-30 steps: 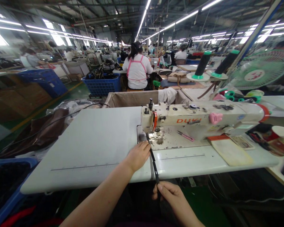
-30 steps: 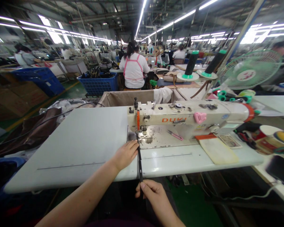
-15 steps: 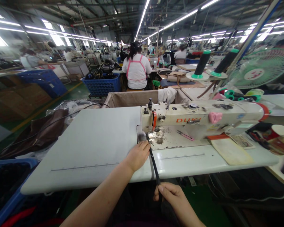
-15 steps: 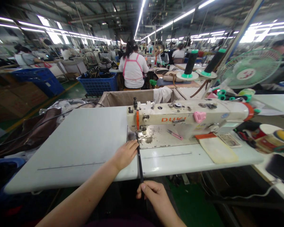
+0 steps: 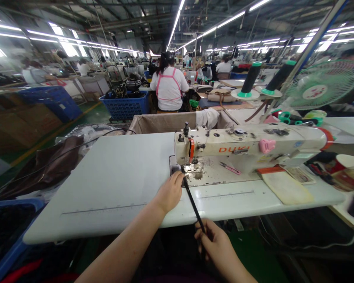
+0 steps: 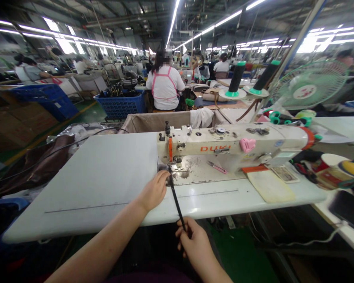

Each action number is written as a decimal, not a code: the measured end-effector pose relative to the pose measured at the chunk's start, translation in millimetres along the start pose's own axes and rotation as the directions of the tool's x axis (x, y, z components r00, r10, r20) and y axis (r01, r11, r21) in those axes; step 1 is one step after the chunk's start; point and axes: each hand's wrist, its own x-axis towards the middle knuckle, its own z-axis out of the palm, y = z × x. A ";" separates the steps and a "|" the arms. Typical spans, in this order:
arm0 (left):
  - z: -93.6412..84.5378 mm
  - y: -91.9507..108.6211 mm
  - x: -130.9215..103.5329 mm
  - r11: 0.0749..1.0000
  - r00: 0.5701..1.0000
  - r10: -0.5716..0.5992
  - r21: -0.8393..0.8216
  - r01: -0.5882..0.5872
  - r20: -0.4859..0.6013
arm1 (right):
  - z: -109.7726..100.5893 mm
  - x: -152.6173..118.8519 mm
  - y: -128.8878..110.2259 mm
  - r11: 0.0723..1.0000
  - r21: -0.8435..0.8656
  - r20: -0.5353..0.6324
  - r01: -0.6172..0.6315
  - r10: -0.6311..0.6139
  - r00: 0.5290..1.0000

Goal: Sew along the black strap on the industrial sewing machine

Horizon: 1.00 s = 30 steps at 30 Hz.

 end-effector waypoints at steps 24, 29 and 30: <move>-4.0 1.1 4.3 1.000 0.997 0.004 0.020 -0.002 -0.083 | -14.3 -18.9 -19.6 0.937 -0.208 0.104 0.281 -0.265 0.959; -4.1 3.8 3.7 0.998 0.997 0.040 0.054 -0.037 -0.068 | -15.7 -22.8 -20.6 0.935 -0.215 0.168 0.280 -0.247 0.954; -3.7 3.6 3.3 0.997 0.996 0.052 0.057 -0.048 -0.068 | -16.2 -22.5 -20.5 0.938 -0.206 0.165 0.278 -0.246 0.955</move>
